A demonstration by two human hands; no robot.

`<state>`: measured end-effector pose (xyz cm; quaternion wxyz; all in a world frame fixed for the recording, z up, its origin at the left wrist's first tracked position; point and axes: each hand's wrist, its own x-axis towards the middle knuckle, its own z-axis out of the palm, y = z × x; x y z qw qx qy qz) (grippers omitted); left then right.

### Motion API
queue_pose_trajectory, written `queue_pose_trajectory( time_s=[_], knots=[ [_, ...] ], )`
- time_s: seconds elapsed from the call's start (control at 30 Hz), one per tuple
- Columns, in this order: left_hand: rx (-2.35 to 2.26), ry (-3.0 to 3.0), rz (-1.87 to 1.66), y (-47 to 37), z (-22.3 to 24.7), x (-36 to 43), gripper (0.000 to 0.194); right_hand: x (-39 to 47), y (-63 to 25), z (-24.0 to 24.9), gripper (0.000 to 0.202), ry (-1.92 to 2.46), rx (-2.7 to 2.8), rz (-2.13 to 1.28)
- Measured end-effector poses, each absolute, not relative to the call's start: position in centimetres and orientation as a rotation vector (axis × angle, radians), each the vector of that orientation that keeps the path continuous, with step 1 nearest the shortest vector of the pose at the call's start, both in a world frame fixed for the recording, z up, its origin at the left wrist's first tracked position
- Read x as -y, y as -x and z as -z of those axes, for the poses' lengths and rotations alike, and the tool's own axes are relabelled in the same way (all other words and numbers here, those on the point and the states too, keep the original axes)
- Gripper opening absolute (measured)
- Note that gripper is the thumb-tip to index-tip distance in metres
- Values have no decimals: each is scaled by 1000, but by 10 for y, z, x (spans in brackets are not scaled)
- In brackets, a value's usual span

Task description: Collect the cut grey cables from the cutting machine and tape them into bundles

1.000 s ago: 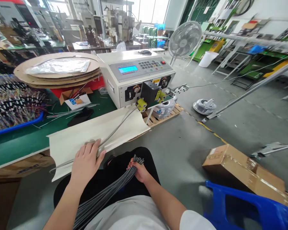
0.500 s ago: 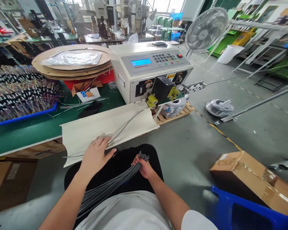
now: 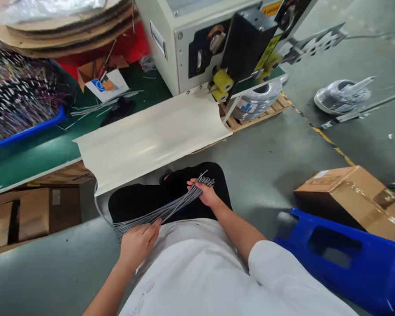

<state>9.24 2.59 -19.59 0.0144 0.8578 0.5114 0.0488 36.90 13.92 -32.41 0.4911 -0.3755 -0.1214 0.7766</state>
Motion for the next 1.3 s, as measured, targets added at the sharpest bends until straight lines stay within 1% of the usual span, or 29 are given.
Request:
queue_pose_trajectory(
  time_s=[0.1, 0.23, 0.47, 0.57, 0.63, 0.7, 0.77, 0.83, 0.93, 1.1, 1.3],
  knots=[
    [-1632, -2472, -35, -91, 209, -10, 26, -138, -368, 321, 29, 907, 278, -1879],
    [-1683, -2325, 19, -85, 212, -3, 27, -136, -368, 321, 29, 913, 285, -1852],
    [-1671, -2281, 142, -82, 205, -7, 30, -136, -365, 319, 26, 873, 290, -1830],
    [-1652, -2280, 79, -82, 211, -11, 30, -136, -364, 312, 22, 809, 344, -1816],
    [-1680, -2259, -82, -80, 219, -17, 31, -137, -363, 308, 18, 807, 361, -1807],
    [-1706, -2236, -186, -77, 230, -29, 36, -138, -363, 307, 16, 817, 365, -1804],
    [-1665, -2215, -122, -72, 240, -47, 43, -138, -363, 308, 16, 837, 366, -1797],
    [-1593, -2180, -5, -63, 245, -65, 43, -137, -363, 311, 19, 876, 351, -1787],
    [-1572, -2135, 25, -42, 245, -78, 47, -135, -363, 313, 20, 945, 317, -1760],
    [-1748, -2054, -41, -10, 237, -46, 41, -135, -364, 309, 14, 899, 330, -1761],
    [-2119, -1855, -92, 4, 250, -5, 40, -140, -356, 302, 13, 862, 331, -1813]
  ],
)
